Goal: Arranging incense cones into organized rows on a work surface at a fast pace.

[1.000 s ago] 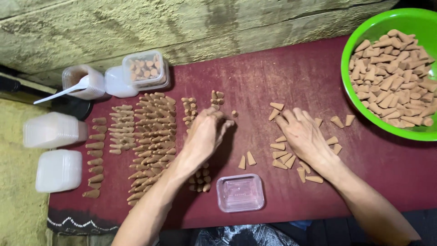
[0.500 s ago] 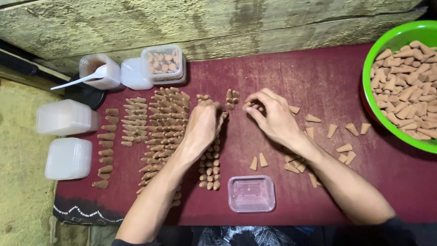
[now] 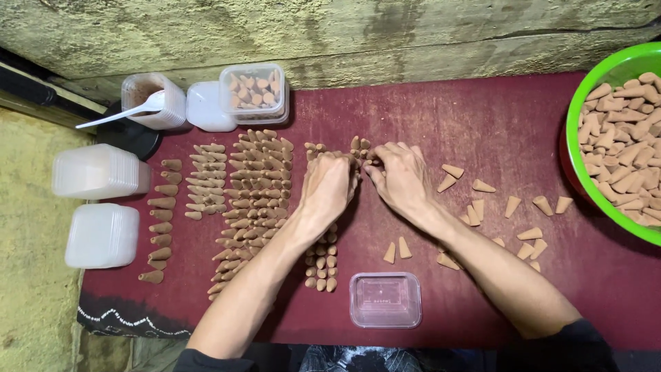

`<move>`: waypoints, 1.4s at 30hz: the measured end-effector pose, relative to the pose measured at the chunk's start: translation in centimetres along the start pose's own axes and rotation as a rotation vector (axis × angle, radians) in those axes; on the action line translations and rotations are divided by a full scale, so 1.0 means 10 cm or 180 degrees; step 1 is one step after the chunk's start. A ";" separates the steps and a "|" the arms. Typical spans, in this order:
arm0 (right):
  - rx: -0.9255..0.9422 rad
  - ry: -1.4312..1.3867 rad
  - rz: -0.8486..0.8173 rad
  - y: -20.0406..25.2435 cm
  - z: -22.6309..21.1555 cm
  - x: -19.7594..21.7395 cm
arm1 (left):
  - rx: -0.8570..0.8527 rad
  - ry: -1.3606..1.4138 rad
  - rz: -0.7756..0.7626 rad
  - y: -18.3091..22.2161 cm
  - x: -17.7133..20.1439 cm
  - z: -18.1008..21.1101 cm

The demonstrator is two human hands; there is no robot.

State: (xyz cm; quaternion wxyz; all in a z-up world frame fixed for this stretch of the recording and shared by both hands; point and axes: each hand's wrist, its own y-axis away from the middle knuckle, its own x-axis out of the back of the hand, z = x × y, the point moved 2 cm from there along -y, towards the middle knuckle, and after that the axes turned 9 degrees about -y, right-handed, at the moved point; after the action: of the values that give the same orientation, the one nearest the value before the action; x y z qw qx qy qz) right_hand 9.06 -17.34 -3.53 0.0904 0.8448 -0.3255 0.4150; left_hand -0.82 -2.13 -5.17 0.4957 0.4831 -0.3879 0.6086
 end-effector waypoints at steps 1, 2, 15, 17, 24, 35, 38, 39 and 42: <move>0.0002 -0.0005 -0.0001 -0.01 0.00 -0.01 | 0.0003 -0.0004 -0.0002 0.00 -0.01 0.00; -0.0004 0.0019 0.0009 -0.02 0.01 -0.01 | -0.0021 0.0054 0.0023 -0.02 -0.01 0.00; 0.0028 -0.0162 0.0194 -0.01 -0.06 0.03 | 0.0102 0.0264 0.0027 0.02 0.26 0.16; 0.0013 -0.0199 0.0212 -0.01 -0.09 0.06 | 0.0139 0.0296 -0.0012 0.00 0.19 0.14; -0.0020 -0.0342 0.0319 0.03 -0.14 0.18 | 0.0239 0.0394 -0.0103 0.00 0.20 0.12; 0.0067 -0.0479 0.0669 0.41 0.05 0.48 | 0.0439 0.0557 -0.0322 0.06 0.20 0.15; 0.0099 -0.0425 0.0833 0.59 0.11 0.77 | 0.0485 0.0481 -0.0343 0.06 0.33 0.14; 0.0102 -0.0452 0.0885 0.67 0.14 0.87 | 0.0489 0.0405 -0.0335 0.08 0.36 0.15; -0.0182 -0.0326 0.0909 0.89 0.35 1.09 | 0.0506 0.0098 -0.0225 0.12 0.60 0.27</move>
State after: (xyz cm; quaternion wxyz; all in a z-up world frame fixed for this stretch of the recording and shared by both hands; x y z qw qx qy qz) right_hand 10.53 -30.88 1.50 0.0378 0.8070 -0.4583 0.3706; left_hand -1.73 -3.62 1.30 0.4829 0.5249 -0.3134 0.6269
